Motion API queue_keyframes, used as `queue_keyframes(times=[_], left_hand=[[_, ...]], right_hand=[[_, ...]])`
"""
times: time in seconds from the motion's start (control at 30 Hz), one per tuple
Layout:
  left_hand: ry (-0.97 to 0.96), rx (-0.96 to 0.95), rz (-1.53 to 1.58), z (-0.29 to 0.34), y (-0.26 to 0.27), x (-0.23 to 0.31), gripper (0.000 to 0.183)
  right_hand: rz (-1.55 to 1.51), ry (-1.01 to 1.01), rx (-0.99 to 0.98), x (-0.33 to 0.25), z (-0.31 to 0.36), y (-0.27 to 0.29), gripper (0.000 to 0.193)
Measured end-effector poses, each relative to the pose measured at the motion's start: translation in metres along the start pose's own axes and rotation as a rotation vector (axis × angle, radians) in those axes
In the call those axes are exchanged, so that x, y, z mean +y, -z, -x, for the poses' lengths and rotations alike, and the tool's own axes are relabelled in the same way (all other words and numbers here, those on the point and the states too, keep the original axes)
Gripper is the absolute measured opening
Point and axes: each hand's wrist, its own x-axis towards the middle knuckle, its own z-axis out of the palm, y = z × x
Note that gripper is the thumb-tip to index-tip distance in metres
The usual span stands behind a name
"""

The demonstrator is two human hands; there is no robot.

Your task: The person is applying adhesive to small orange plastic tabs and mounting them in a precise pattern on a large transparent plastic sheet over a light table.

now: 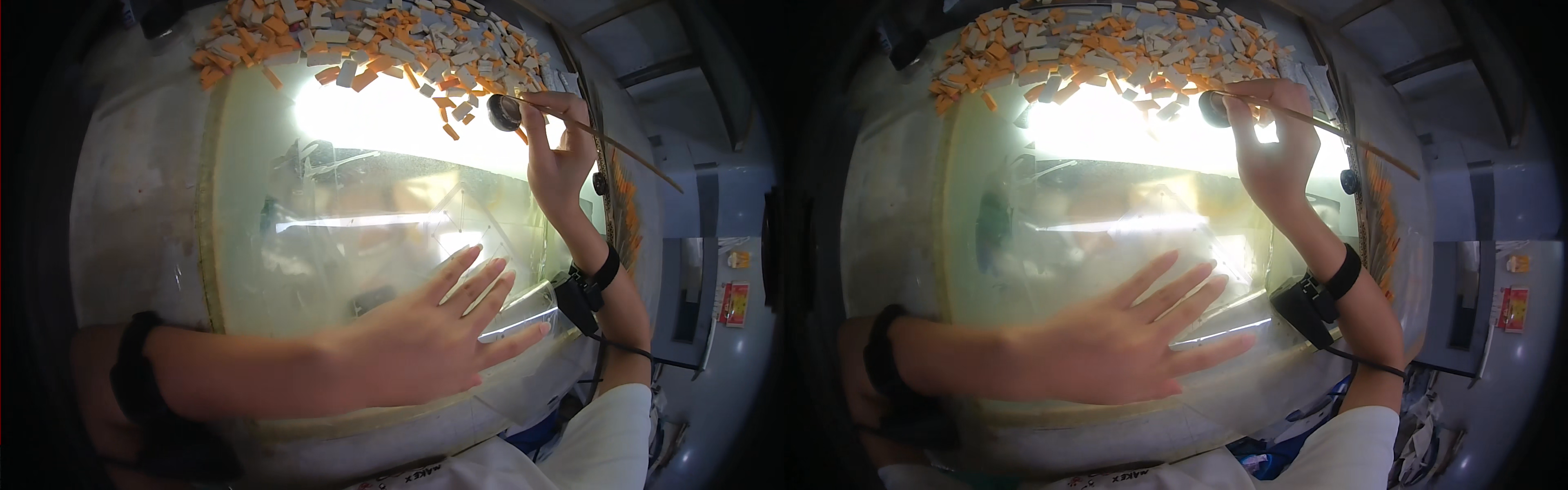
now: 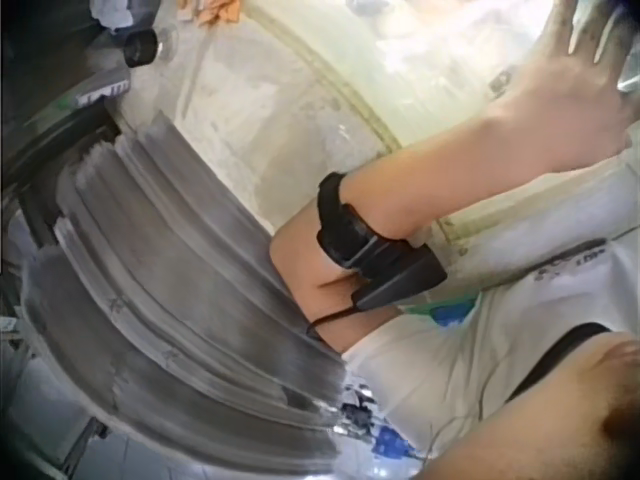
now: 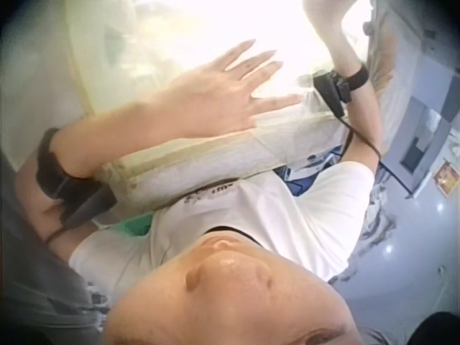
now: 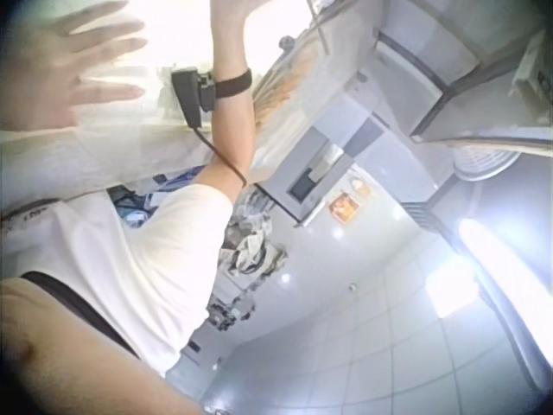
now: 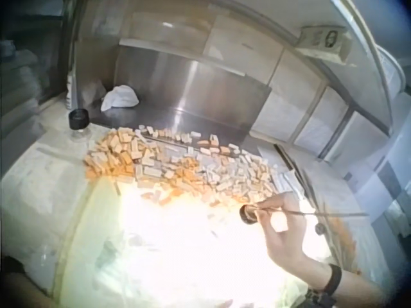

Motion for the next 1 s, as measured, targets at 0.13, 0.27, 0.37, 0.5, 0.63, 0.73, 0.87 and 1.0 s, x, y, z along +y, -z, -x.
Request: queue_keyframes(times=[0.13, 0.27, 0.37, 0.5, 0.63, 0.73, 0.87, 1.0], left_hand=[[0.055, 0.004, 0.007, 0.001, 0.0, 0.003, 0.07], [0.087, 0.0, -0.02, -0.001, 0.0, 0.005, 0.069], [0.101, -0.036, -0.018, -0.001, 0.0, 0.005, 0.069], [0.101, -0.045, -0.036, -0.003, 0.003, 0.008, 0.069], [0.106, -0.039, -0.031, -0.001, 0.002, 0.007, 0.069], [0.104, -0.039, -0.03, -0.001, 0.002, 0.007, 0.069], [0.102, -0.048, -0.02, -0.001, 0.002, 0.006, 0.069], [0.104, -0.058, -0.031, -0.002, 0.003, 0.007, 0.068]], right_hand=[[0.009, 0.102, 0.043, -0.001, -0.005, 0.0, 0.005], [0.056, 0.082, 0.05, 0.0, -0.003, 0.002, 0.008], [0.017, 0.018, 0.072, 0.003, -0.001, -0.001, 0.01], [0.033, 0.045, 0.074, 0.008, -0.002, 0.0, 0.013], [0.035, 0.008, 0.057, 0.006, -0.002, -0.003, 0.014], [0.057, 0.02, 0.048, 0.006, -0.002, -0.003, 0.014], [0.066, 0.029, 0.043, 0.009, -0.002, -0.003, 0.013], [0.062, 0.03, 0.056, 0.008, -0.002, -0.004, 0.012]])
